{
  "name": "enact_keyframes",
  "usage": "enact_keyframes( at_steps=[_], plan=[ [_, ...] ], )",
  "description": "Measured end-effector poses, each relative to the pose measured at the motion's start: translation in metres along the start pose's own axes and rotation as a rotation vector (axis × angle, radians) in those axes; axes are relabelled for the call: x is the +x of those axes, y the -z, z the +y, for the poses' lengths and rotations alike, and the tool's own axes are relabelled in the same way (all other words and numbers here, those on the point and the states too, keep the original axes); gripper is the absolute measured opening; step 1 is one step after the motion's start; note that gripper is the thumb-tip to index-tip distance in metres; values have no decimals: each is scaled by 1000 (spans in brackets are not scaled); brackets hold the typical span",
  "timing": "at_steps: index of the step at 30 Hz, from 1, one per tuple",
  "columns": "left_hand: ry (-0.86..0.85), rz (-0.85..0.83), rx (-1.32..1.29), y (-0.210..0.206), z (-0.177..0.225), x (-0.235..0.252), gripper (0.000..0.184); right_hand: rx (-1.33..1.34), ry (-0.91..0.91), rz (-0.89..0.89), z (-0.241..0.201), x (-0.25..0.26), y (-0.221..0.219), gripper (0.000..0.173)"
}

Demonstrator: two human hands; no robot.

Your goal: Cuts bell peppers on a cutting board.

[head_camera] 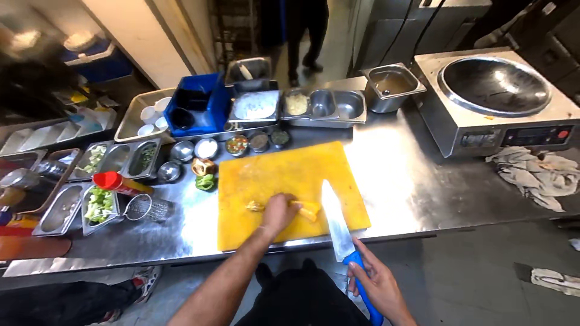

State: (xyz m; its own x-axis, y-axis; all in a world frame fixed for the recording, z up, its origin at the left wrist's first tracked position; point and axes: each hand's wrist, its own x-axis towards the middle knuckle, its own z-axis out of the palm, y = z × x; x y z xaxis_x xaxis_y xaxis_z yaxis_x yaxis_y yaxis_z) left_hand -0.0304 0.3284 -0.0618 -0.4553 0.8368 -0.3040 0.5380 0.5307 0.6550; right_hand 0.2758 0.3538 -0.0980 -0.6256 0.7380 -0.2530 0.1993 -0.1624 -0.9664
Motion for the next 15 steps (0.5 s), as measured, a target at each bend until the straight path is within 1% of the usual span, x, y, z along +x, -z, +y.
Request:
enact_keyframes(
  at_steps=[2,4,7,10,13,15],
  plan=[
    [18,32,-17,-5,-5,-10,31,-27,-7,-74,0,4,-4,56],
    [23,38,22,-9,-11,-10,33,-71,-22,-96,4,9,-9,55],
    [-70,68,86,-11,-15,-19,31,-76,-16,-91,13,16,-11,54],
    [-162,85,164,-15,-24,-22,29,-13,-32,-140,18,26,-10,54],
    [-244,132,167,-18,-34,-21,26,2,-66,-168,13,40,-14,53],
    [-263,134,160,-17,-39,-18,26,-10,-105,-191,6,53,-18,53]
  ],
)
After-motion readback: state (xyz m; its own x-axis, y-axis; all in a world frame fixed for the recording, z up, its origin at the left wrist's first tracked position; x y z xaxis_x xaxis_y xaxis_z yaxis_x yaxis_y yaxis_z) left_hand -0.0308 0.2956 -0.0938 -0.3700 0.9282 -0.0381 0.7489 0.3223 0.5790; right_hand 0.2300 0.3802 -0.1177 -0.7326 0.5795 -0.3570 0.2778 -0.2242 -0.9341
